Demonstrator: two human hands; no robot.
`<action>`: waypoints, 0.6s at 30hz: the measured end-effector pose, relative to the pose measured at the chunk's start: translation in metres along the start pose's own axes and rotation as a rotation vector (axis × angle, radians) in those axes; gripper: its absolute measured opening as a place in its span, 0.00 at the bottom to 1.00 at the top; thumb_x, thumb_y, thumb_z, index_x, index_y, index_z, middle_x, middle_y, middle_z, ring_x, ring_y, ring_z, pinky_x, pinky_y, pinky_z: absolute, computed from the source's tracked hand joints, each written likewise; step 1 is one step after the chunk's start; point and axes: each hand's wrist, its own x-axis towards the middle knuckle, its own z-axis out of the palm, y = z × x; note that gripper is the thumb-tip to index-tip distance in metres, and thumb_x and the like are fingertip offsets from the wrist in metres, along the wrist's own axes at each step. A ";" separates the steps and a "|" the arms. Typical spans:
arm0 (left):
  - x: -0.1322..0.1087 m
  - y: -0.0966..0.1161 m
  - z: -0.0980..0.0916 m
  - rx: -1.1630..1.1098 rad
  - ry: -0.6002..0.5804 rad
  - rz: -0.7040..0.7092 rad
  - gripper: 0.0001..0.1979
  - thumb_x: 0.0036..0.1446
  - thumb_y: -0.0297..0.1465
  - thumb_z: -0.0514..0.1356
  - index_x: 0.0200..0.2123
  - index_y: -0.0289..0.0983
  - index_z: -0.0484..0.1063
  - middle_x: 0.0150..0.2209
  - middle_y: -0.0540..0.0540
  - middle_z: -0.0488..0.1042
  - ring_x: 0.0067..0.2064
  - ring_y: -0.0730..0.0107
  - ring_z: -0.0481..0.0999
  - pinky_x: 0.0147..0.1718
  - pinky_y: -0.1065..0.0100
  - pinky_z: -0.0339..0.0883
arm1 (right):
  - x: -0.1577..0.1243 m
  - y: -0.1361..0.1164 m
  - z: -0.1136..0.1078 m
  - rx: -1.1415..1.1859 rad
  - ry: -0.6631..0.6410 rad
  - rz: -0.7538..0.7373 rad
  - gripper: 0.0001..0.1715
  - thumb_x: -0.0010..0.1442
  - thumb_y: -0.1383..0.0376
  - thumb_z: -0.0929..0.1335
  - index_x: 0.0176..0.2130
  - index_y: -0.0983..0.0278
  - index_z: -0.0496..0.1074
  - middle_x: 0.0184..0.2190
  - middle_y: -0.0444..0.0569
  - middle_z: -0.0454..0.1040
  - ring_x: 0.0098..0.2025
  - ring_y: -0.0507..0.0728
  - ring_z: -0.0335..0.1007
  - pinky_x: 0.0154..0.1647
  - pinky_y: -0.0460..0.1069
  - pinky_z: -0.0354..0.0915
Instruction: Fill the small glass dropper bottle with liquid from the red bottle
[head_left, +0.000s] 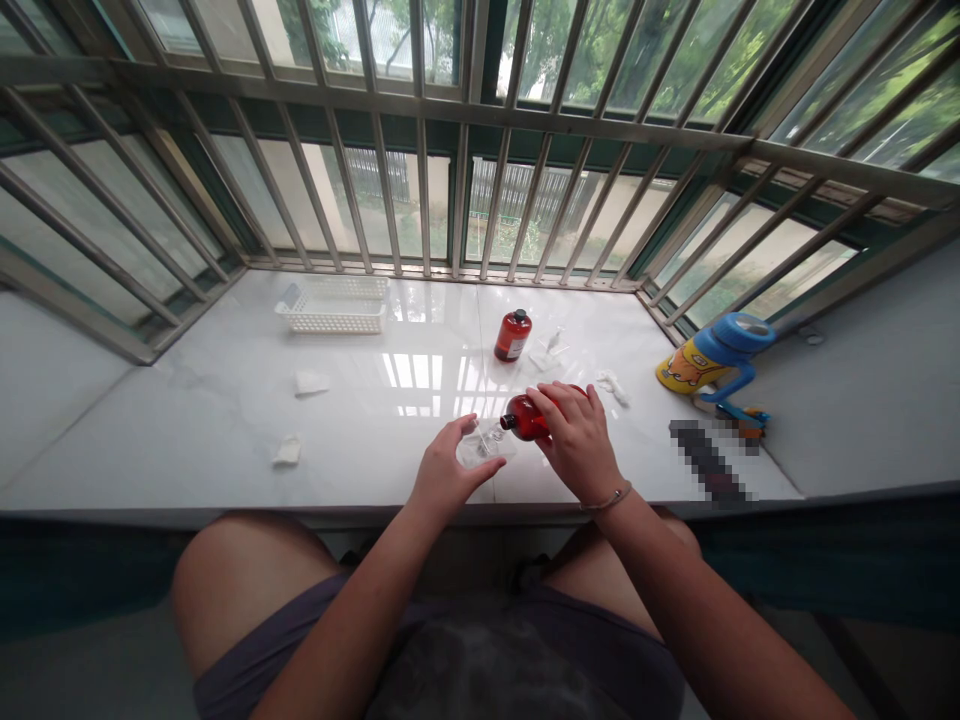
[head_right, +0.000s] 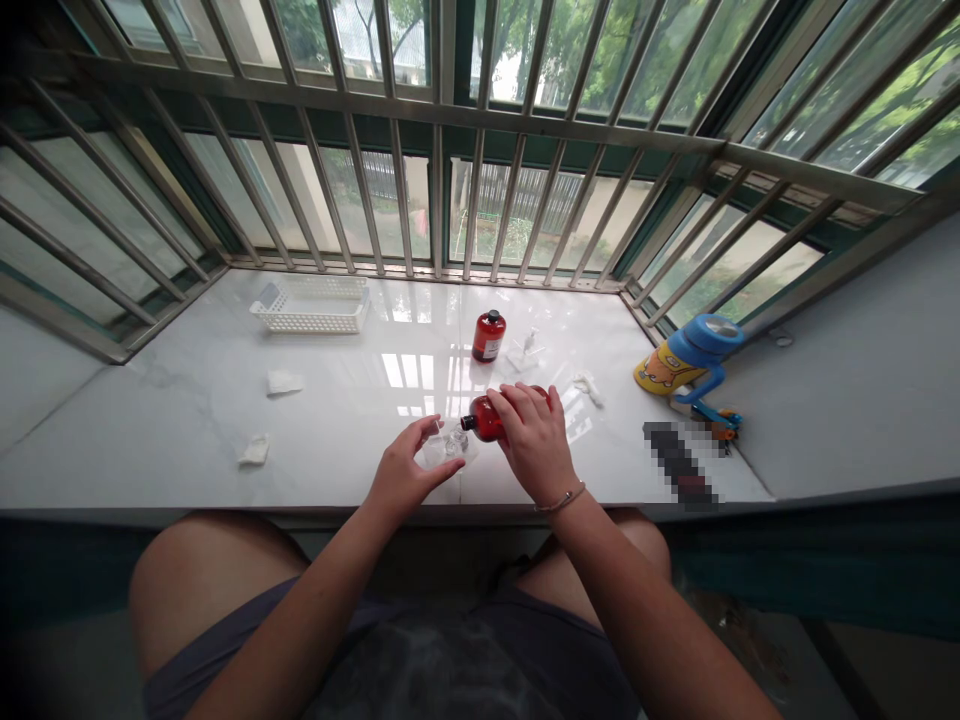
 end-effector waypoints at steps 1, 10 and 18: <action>0.000 0.000 0.000 -0.001 0.001 0.002 0.36 0.52 0.39 0.79 0.62 0.43 0.72 0.60 0.40 0.78 0.61 0.48 0.79 0.63 0.45 0.75 | 0.000 0.000 0.000 -0.001 -0.001 -0.001 0.35 0.69 0.68 0.70 0.71 0.55 0.63 0.67 0.55 0.72 0.70 0.69 0.65 0.77 0.72 0.44; -0.001 -0.001 0.000 -0.014 0.001 -0.022 0.36 0.52 0.39 0.79 0.62 0.43 0.72 0.60 0.40 0.78 0.61 0.48 0.79 0.63 0.45 0.75 | -0.001 0.001 0.000 -0.007 -0.007 0.000 0.34 0.69 0.69 0.69 0.71 0.55 0.64 0.66 0.55 0.72 0.70 0.69 0.65 0.77 0.72 0.44; -0.001 -0.002 0.001 -0.029 -0.005 -0.034 0.37 0.52 0.39 0.79 0.62 0.43 0.72 0.60 0.41 0.78 0.61 0.48 0.79 0.63 0.45 0.74 | -0.002 0.001 -0.001 -0.020 -0.008 -0.013 0.33 0.70 0.68 0.69 0.70 0.56 0.65 0.66 0.55 0.73 0.69 0.68 0.65 0.77 0.71 0.44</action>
